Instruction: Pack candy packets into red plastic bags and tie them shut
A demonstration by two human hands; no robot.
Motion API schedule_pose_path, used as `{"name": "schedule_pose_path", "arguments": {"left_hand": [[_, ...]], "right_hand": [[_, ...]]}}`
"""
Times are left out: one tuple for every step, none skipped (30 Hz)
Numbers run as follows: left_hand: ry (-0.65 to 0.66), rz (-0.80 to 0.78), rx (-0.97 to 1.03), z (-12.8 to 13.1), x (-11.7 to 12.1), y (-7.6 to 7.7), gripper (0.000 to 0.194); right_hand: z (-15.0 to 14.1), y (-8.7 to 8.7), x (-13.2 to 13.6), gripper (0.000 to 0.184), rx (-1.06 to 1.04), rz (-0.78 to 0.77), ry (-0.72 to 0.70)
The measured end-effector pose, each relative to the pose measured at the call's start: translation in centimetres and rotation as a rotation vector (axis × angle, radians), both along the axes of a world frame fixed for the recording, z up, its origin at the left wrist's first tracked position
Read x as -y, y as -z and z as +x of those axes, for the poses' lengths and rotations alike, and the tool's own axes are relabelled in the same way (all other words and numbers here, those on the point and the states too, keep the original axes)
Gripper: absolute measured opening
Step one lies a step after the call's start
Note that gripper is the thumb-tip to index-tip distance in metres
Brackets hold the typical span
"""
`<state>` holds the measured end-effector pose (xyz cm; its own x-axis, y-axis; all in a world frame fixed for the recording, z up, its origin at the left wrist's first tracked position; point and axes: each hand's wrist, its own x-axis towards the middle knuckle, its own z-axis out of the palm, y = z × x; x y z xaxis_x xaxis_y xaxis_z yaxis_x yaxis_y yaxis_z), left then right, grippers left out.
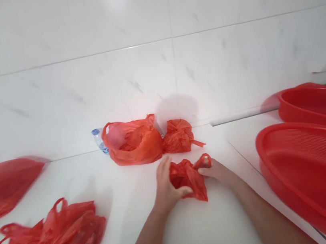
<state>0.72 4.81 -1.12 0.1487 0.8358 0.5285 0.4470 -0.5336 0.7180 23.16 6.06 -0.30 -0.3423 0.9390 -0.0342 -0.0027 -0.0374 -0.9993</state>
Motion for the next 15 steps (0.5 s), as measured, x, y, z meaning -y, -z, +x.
{"name": "schedule_pose_path", "arguments": {"left_hand": [[0.037, 0.023, -0.1, 0.4, 0.2, 0.0, 0.106], [0.076, 0.026, -0.179, 0.8, 0.5, 0.1, 0.101], [0.11, 0.021, -0.242, 1.1, 0.7, 0.1, 0.087], [0.109, 0.022, -0.277, 1.3, 0.8, 0.1, 0.069], [0.089, 0.023, -0.299, 1.3, 1.0, 0.1, 0.053], [0.054, 0.025, -0.306, 1.1, 1.2, 0.0, 0.042], [0.012, 0.025, -0.304, 0.9, 1.4, 0.0, 0.037], [-0.027, 0.016, -0.296, 0.5, 1.8, -0.1, 0.035], [-0.062, 0.001, -0.284, -0.1, 2.2, -0.2, 0.035], [-0.093, -0.014, -0.27, -0.7, 2.7, -0.4, 0.035], [-0.126, -0.038, -0.251, -1.4, 3.2, -0.7, 0.037], [-0.162, -0.066, -0.23, -2.2, 3.7, -1.1, 0.038], [-0.2, -0.094, -0.21, -3.2, 4.2, -1.7, 0.039], [-0.238, -0.119, -0.19, -4.2, 4.6, -2.4, 0.04], [-0.273, -0.144, -0.183, -5.3, 4.9, -3.3, 0.04]], "right_hand": [[-0.1, 0.1, 0.1, 0.029, -0.03, -0.013, -0.021], [-0.1, 0.3, 0.2, 0.031, -0.072, -0.034, -0.025], [0.1, 0.6, 0.1, 0.032, -0.127, -0.067, -0.016], [0.2, 1.0, 0.0, 0.033, -0.195, -0.106, 0.011], [0.4, 1.3, -0.2, 0.034, -0.237, -0.153, 0.045], [0.7, 1.7, -0.5, 0.036, -0.262, -0.188, 0.083], [0.9, 2.0, -0.8, 0.037, -0.268, -0.203, 0.099], [1.1, 2.2, -1.0, 0.037, -0.261, -0.212, 0.106], [1.3, 2.3, -1.2, 0.037, -0.249, -0.214, 0.107], [1.5, 2.3, -1.3, 0.037, -0.232, -0.214, 0.101], [1.6, 2.3, -1.3, 0.037, -0.213, -0.218, 0.099], [1.7, 2.3, -1.3, 0.037, -0.196, -0.223, 0.101], [1.8, 2.2, -1.3, 0.038, -0.181, -0.227, 0.102], [1.8, 2.2, -1.3, 0.039, -0.169, -0.234, 0.102], [1.8, 2.2, -1.3, 0.041, -0.161, -0.239, 0.104]]}}
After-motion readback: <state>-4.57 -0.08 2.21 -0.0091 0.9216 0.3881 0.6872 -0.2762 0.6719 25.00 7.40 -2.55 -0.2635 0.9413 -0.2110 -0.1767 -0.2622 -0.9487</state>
